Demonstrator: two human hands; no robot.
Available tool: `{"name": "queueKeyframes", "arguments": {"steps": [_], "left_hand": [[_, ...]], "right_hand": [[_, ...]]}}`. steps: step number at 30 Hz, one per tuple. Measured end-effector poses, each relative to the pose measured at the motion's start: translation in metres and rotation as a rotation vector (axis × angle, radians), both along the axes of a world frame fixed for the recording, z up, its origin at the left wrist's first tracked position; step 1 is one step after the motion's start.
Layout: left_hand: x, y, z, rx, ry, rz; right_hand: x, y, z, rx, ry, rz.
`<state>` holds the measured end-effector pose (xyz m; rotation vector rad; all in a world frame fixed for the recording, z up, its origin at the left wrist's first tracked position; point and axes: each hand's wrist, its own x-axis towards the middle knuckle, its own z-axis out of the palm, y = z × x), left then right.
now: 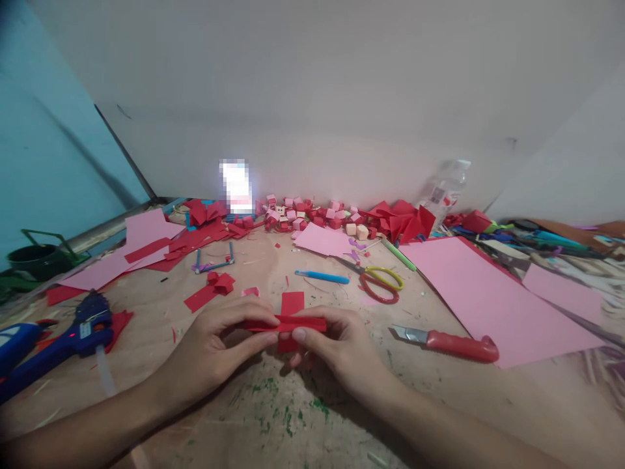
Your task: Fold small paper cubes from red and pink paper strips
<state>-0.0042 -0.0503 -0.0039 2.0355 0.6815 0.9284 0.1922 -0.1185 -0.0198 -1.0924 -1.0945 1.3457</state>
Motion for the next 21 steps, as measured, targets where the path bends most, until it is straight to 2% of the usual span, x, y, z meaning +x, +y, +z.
{"name": "queueKeyframes", "arguments": {"steps": [7,13,21], "left_hand": [[-0.0012,-0.0029,-0.0004,-0.015,0.018,-0.016],[0.0010,0.0008,-0.0042,-0.271,-0.040,0.056],[0.0023,-0.0012,-0.0078,-0.354,-0.027,-0.047]], "right_hand": [[-0.0009,0.0010,0.0003,0.022,0.014,0.002],[-0.0010,-0.0004,-0.0006,-0.038,0.031,-0.018],[-0.0008,0.0010,0.0009,-0.025,-0.075,0.036]]}}
